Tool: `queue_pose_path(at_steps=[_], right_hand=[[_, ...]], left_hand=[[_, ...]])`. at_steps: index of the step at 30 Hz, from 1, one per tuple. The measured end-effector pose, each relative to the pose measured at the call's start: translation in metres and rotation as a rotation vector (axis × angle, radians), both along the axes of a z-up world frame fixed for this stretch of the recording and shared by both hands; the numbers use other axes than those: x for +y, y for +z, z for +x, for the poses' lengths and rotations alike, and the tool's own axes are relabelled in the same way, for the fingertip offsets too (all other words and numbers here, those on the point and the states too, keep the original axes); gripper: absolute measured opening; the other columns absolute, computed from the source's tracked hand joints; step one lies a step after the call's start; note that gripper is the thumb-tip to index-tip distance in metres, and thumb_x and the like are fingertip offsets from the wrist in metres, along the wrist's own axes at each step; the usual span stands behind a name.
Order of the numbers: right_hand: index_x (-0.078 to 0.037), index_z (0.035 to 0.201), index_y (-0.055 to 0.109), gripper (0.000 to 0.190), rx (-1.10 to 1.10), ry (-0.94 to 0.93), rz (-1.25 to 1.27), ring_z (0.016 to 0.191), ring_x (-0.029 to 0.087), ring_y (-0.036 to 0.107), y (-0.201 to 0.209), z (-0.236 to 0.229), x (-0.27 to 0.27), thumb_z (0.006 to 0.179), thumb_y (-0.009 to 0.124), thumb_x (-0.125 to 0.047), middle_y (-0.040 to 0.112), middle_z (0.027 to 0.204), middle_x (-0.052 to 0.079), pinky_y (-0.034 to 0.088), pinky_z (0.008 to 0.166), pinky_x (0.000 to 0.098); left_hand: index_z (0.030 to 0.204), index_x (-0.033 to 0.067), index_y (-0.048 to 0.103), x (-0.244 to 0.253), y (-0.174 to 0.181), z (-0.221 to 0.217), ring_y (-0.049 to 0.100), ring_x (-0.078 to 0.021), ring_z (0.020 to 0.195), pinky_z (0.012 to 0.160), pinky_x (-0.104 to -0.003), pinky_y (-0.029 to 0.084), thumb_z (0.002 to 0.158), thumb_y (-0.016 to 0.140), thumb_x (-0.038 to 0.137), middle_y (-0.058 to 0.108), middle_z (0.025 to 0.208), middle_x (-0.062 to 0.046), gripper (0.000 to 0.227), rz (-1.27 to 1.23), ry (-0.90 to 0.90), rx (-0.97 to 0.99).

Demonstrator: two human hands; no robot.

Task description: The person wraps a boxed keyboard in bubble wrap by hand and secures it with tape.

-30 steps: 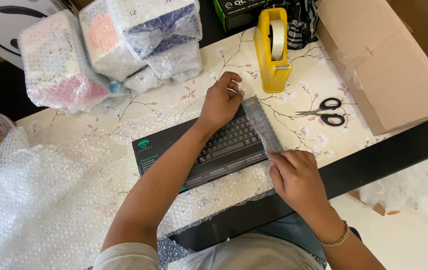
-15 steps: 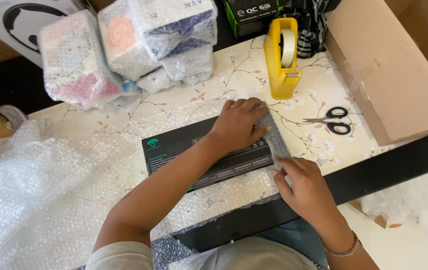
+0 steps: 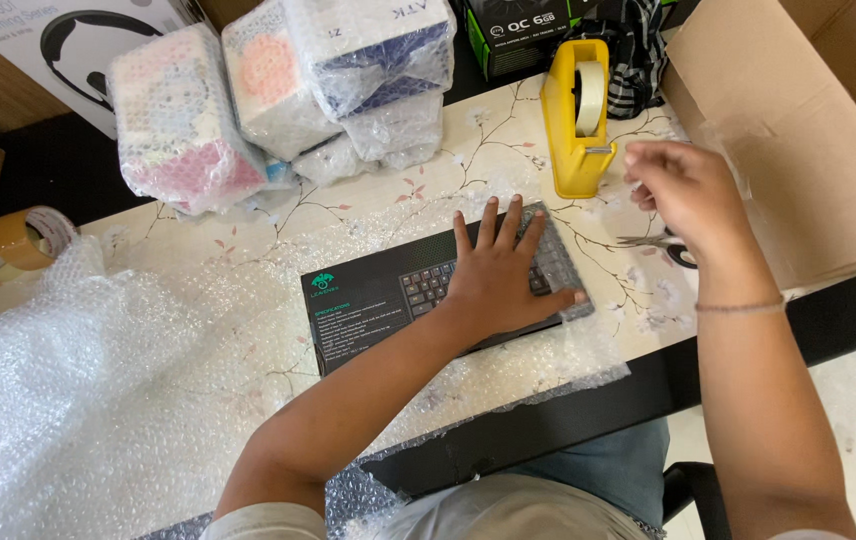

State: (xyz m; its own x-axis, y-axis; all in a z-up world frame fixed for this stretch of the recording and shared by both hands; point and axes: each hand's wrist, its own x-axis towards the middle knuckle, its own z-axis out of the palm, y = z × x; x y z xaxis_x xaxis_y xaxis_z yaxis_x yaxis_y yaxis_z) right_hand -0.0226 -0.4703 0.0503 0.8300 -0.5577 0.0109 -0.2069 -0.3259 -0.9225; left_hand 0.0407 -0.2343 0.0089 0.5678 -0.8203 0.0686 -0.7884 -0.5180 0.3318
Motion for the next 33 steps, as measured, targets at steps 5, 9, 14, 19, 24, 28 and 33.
queue_pose_path(at_steps=[5, 9, 14, 19, 24, 28, 33], right_hand=[[-0.007, 0.114, 0.075, 0.034, 0.149, -0.050, 0.032, 0.054, 0.011, 0.059, -0.018, 0.054, -0.023, 0.093, 0.077, -0.034, 0.061, 0.074, 0.004, 0.052, 0.044, 0.0260], [-0.002, 0.110, 0.071, 0.032, 0.192, 0.019, 0.152, 0.045, 0.004, 0.045, -0.028, 0.066, -0.030, 0.095, 0.076, -0.029, 0.046, 0.066, -0.004, 0.036, 0.037, 0.0210], [-0.009, 0.109, 0.069, 0.027, 0.200, 0.011, 0.270, 0.053, 0.002, 0.049, -0.035, 0.071, -0.036, 0.095, 0.074, -0.032, 0.042, 0.070, -0.008, 0.045, 0.044, 0.0186], [-0.009, 0.112, 0.067, 0.024, 0.148, -0.013, 0.425, 0.068, 0.020, 0.073, -0.030, 0.076, -0.025, 0.100, 0.068, -0.030, 0.039, 0.078, -0.006, 0.067, 0.065, 0.0451], [-0.013, 0.115, 0.067, 0.018, 0.135, -0.164, 0.599, 0.065, 0.020, 0.065, -0.038, 0.080, -0.027, 0.101, 0.066, -0.024, 0.051, 0.088, 0.000, 0.067, 0.090, 0.0470], [-0.008, 0.107, 0.071, 0.013, 0.098, -0.255, 0.621, 0.069, 0.019, 0.070, -0.037, 0.073, -0.013, 0.101, 0.067, -0.019, 0.066, 0.091, 0.008, 0.070, 0.077, 0.0305], [-0.004, 0.102, 0.069, 0.025, -0.116, -0.167, 0.604, 0.074, 0.027, 0.080, -0.088, 0.077, -0.034, 0.096, 0.074, -0.028, 0.044, 0.081, -0.003, 0.067, 0.081, 0.0557]], left_hand=[[0.164, 0.0104, 0.027, -0.005, -0.004, 0.004, 0.014, -0.0437, 0.158, 0.118, -0.078, 0.001, 0.079, 0.039, 0.093, 0.021, 0.170, -0.020, 0.119, 0.072, 0.006, 0.028], [0.165, 0.0090, 0.023, -0.005, -0.010, 0.005, 0.014, -0.0420, 0.159, 0.121, -0.076, 0.001, 0.080, 0.040, 0.092, 0.018, 0.171, -0.020, 0.120, 0.074, 0.000, 0.024], [0.165, 0.0073, 0.022, -0.003, -0.004, 0.005, 0.012, -0.0403, 0.159, 0.122, -0.073, 0.000, 0.077, 0.042, 0.094, 0.018, 0.171, -0.020, 0.125, 0.103, -0.010, 0.036], [0.165, 0.0075, 0.018, -0.003, 0.005, 0.005, 0.009, -0.0370, 0.160, 0.123, -0.069, -0.001, 0.074, 0.050, 0.092, 0.015, 0.172, -0.019, 0.128, 0.151, -0.013, 0.067], [0.164, 0.0053, 0.006, -0.006, 0.010, 0.008, -0.008, -0.0355, 0.158, 0.120, -0.065, -0.009, 0.072, 0.046, 0.093, 0.001, 0.172, -0.017, 0.133, 0.222, -0.036, 0.138], [0.164, 0.0058, 0.006, -0.006, 0.006, 0.008, -0.008, -0.0343, 0.158, 0.120, -0.065, -0.011, 0.072, 0.046, 0.093, 0.000, 0.172, -0.017, 0.133, 0.221, -0.030, 0.145], [0.166, 0.0070, 0.016, -0.002, -0.007, 0.006, 0.006, -0.0368, 0.161, 0.123, -0.068, -0.004, 0.075, 0.048, 0.094, 0.013, 0.173, -0.018, 0.130, 0.106, -0.014, 0.063]])
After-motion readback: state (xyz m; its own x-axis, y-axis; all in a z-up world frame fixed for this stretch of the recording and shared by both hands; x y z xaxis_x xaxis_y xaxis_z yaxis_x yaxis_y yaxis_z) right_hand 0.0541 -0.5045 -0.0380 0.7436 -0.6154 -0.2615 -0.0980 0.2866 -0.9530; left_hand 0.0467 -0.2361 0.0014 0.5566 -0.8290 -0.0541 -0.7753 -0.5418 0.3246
